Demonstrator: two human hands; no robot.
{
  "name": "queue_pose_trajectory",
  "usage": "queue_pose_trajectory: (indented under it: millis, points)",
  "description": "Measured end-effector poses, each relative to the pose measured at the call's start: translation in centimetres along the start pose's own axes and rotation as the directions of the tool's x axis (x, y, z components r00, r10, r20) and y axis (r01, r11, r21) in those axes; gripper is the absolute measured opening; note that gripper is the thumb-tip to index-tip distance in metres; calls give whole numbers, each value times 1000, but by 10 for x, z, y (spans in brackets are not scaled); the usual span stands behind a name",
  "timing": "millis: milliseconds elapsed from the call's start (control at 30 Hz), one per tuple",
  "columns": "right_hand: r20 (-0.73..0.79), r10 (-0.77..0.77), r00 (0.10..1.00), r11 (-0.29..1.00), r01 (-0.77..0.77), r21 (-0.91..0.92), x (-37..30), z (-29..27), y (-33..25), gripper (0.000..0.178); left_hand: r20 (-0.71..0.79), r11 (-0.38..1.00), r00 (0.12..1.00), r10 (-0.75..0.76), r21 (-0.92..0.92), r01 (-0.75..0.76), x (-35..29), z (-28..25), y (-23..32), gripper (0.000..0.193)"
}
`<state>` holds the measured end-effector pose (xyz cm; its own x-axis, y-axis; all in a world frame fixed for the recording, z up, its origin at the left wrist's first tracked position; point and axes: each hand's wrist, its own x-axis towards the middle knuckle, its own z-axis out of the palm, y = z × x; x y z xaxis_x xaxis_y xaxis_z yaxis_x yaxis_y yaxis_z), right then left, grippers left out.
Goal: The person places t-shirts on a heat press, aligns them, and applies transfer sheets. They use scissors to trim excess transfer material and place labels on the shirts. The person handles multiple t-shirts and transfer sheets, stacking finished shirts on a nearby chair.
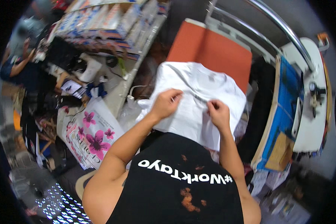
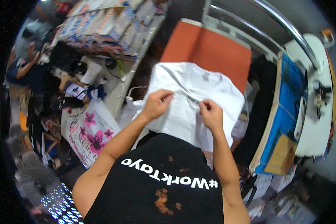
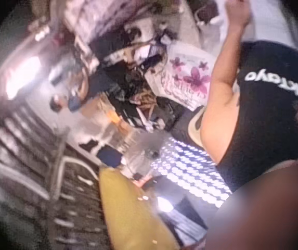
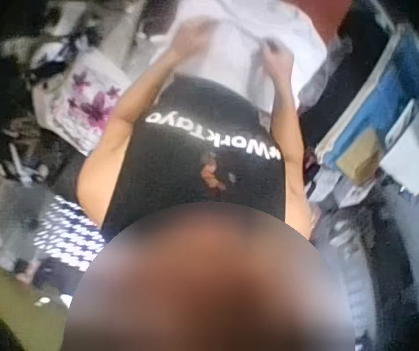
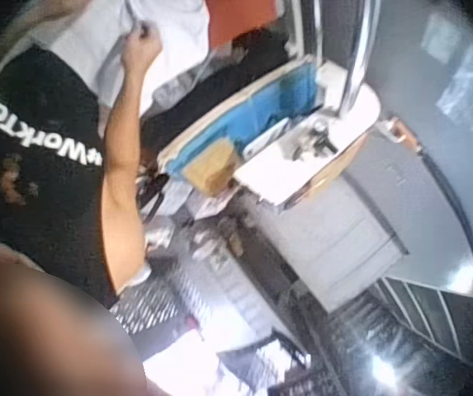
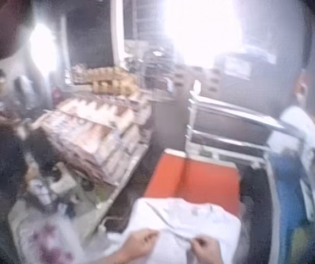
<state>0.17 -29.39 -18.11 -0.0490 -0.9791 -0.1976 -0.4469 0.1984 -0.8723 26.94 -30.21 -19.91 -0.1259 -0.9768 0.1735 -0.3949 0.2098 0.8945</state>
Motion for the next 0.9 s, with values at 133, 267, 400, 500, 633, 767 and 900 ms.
queue_pose_trajectory:
  millis: [133,267,400,500,633,767,900]
  points:
    - [-63,132,989,991,-131,22,37,-10,-15,24,-66,927,968,243,310,-212,32,-9,3,15]
    - [-176,32,984,977,-68,-203,81,-9,-30,26,-5,872,928,371,344,-347,70,21,2,17]
    - [-252,-146,957,897,21,-441,88,-6,-29,26,49,815,905,422,418,-402,88,47,-2,22]
    - [-227,-435,871,774,233,-589,66,0,-17,29,85,811,912,400,430,-396,88,51,-5,24]
    - [-170,-551,817,691,333,-642,43,13,1,36,138,773,905,403,478,-417,85,51,-5,27]
    - [-207,-536,818,733,328,-596,42,16,9,39,169,765,918,358,511,-392,86,52,-2,31]
    - [-206,-531,822,734,325,-596,43,15,10,39,161,768,921,355,512,-385,87,53,-2,31]
